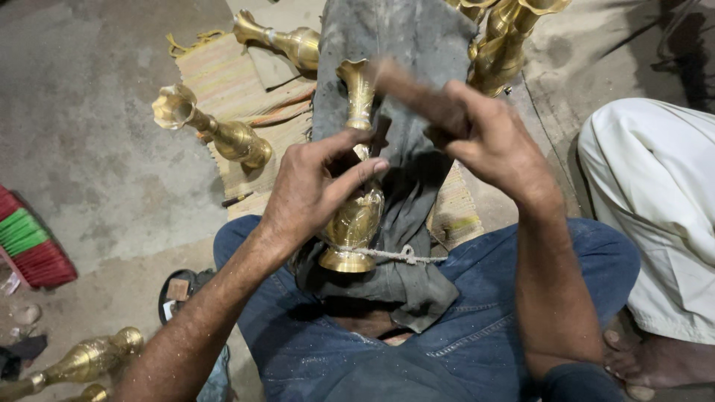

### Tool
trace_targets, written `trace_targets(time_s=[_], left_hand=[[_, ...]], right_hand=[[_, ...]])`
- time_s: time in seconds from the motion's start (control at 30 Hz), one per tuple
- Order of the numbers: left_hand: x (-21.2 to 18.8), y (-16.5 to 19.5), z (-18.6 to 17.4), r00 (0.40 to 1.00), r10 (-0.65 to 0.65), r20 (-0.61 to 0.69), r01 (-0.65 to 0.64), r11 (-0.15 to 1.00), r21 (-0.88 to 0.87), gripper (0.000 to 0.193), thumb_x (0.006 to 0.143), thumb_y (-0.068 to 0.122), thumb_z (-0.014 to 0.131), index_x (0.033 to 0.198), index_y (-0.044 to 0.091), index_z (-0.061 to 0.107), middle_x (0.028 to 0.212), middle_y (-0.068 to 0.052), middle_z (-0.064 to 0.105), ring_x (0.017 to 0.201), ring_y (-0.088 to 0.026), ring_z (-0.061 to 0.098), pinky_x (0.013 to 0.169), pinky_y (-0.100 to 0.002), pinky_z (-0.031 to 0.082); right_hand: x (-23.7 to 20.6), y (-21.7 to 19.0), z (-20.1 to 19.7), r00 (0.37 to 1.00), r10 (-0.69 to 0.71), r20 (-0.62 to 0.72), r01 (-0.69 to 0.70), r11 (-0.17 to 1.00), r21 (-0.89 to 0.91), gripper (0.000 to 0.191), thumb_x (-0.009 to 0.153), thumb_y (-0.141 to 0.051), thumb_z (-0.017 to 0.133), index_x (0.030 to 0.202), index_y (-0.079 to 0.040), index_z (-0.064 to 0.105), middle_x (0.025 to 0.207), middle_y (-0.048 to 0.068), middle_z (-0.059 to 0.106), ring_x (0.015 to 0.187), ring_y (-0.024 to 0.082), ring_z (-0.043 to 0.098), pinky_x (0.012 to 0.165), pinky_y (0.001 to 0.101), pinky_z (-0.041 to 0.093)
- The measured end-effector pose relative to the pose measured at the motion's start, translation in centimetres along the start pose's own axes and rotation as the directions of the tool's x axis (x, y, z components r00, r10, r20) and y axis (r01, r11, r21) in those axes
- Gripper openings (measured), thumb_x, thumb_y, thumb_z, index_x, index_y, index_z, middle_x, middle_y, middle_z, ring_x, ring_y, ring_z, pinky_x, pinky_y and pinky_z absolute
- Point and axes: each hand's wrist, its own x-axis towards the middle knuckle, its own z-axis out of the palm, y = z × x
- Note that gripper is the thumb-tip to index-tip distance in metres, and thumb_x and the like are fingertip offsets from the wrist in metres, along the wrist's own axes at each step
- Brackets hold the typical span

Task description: The person sits cross-legged on the floor with a brass vase held upright against a cloth pad on their lap. They hold a chisel against the vase surface and strike it with a wooden mallet, repositioning the chisel repeatedly to work the decorative pattern around the vase body and neck.

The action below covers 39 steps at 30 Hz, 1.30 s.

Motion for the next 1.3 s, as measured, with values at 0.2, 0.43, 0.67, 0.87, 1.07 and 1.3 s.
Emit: trace_targets(time_s=[0.2,0.43,0.67,0.87,1.07,1.3], left_hand=[[0.21,0.21,-0.09,1.000,-0.015,-0.020,0.016,0.999,0.050,0.037,0.092,0.030,0.080,0.120,0.007,0.074,0.082,-0.011,0.078,0.066,-0.014,0.074,0.062,-0.032,0.057],[0.13,0.17,-0.20,1.000,-0.024,0.008,0.023,1.000,0.013,0.039,0.092,0.033,0.078,0.122,0.008,0.073,0.084,-0.008,0.079,0.068,-0.013,0.076,0.061,-0.030,0.059],[0.25,-0.06,-0.11,0.994,-0.104,0.020,0.104,0.994,0.015,0.041,0.092,0.034,0.077,0.125,0.009,0.071,0.082,-0.009,0.079,0.068,-0.013,0.076,0.063,-0.030,0.061],[0.32,-0.24,-0.07,0.999,-0.045,0.008,0.045,0.999,0.009,0.037,0.092,0.032,0.079,0.119,0.007,0.074,0.086,-0.008,0.080,0.073,-0.013,0.077,0.065,-0.030,0.059],[0.15,-0.10,-0.14,0.999,-0.042,0.014,0.043,0.997,-0.071,0.034,0.092,0.030,0.079,0.118,0.008,0.074,0.092,-0.006,0.081,0.072,-0.012,0.076,0.064,-0.029,0.059],[0.42,-0.30,-0.14,0.994,-0.097,0.042,0.097,0.995,-0.010,0.038,0.093,0.032,0.077,0.122,0.009,0.072,0.085,-0.006,0.080,0.070,-0.012,0.077,0.063,-0.028,0.061]], right_hand=[[-0.03,0.12,-0.20,0.974,0.227,-0.028,-0.224,0.927,-0.302,0.031,0.091,0.002,0.067,0.120,-0.004,0.059,0.105,0.012,0.074,0.097,0.025,0.075,0.084,0.0397,0.062],[-0.29,0.58,-0.45,0.963,0.268,-0.015,-0.257,0.905,-0.338,0.021,0.094,0.001,0.065,0.112,-0.006,0.059,0.086,0.010,0.070,0.072,0.024,0.068,0.065,0.0396,0.057],[-0.16,0.56,-0.21,0.997,0.076,-0.035,-0.082,0.962,-0.260,0.026,0.089,-0.001,0.073,0.110,-0.004,0.059,0.081,0.008,0.065,0.072,0.018,0.062,0.065,0.0395,0.049],[-0.04,0.04,-0.20,0.992,0.125,-0.032,-0.129,0.954,-0.271,0.034,0.085,-0.007,0.077,0.115,-0.005,0.060,0.075,0.007,0.063,0.066,0.021,0.059,0.059,0.0420,0.044],[-0.08,0.29,-0.23,0.998,0.062,-0.002,-0.061,0.968,-0.245,0.032,0.086,-0.006,0.073,0.115,-0.004,0.060,0.077,0.008,0.064,0.073,0.020,0.065,0.065,0.0399,0.049],[0.07,0.22,0.08,0.997,0.042,-0.067,-0.052,0.986,-0.156,0.030,0.090,-0.010,0.076,0.116,-0.005,0.061,0.082,0.011,0.065,0.076,0.023,0.065,0.067,0.0399,0.051]])
